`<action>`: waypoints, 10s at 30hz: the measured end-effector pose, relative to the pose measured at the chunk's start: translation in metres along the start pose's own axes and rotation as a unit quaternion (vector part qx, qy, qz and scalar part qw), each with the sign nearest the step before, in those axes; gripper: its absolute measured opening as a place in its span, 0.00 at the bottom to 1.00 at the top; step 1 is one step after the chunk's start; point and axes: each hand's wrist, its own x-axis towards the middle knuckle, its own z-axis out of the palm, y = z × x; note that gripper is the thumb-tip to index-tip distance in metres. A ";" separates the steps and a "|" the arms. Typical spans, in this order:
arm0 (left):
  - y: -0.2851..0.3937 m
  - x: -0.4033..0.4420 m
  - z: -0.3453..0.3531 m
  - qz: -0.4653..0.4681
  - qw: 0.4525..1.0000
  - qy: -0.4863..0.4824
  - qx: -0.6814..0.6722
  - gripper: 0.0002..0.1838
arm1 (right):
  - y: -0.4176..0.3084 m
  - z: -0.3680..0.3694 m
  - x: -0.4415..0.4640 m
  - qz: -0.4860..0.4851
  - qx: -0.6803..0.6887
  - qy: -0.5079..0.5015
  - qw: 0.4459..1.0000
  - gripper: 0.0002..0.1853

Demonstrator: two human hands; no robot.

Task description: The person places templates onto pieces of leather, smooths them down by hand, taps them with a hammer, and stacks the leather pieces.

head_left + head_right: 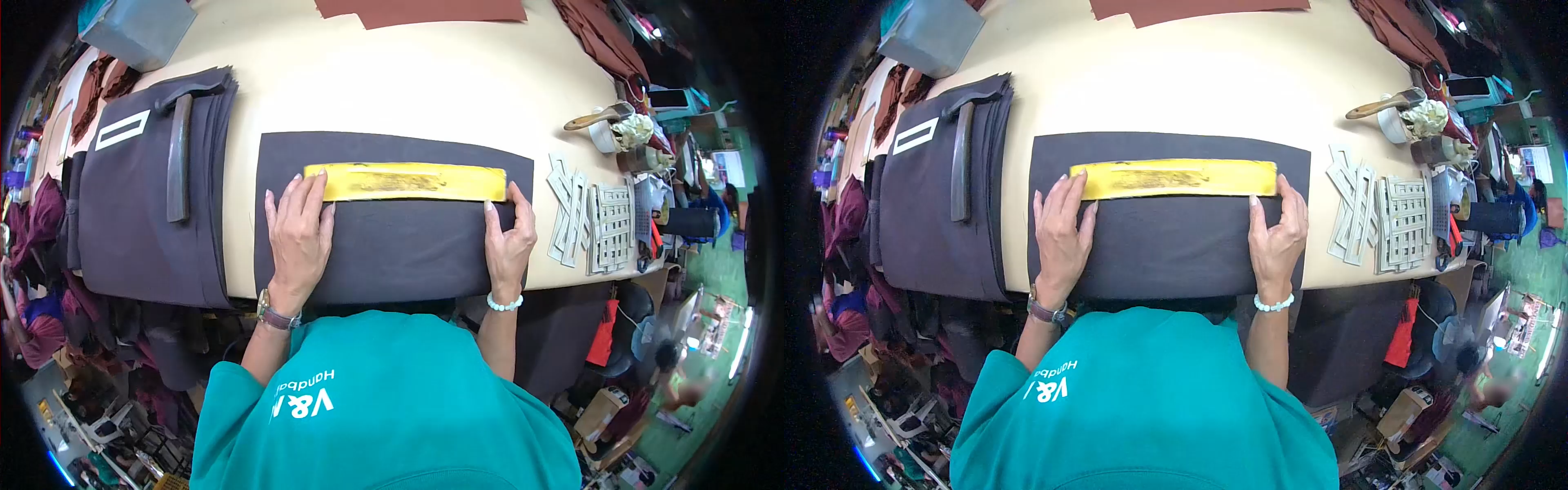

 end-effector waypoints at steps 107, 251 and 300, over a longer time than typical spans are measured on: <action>-0.013 0.008 0.019 -0.012 0.999 0.031 0.013 0.24 | 0.010 0.018 0.005 -0.058 -0.040 0.001 0.998 0.18; -0.005 0.019 0.011 -0.035 0.996 -0.062 0.046 0.25 | -0.005 0.015 0.015 -0.067 -0.126 -0.006 0.990 0.15; 0.015 0.046 0.018 0.121 0.982 -0.025 0.140 0.21 | 0.093 -0.087 0.120 0.145 -0.344 -0.038 0.927 0.21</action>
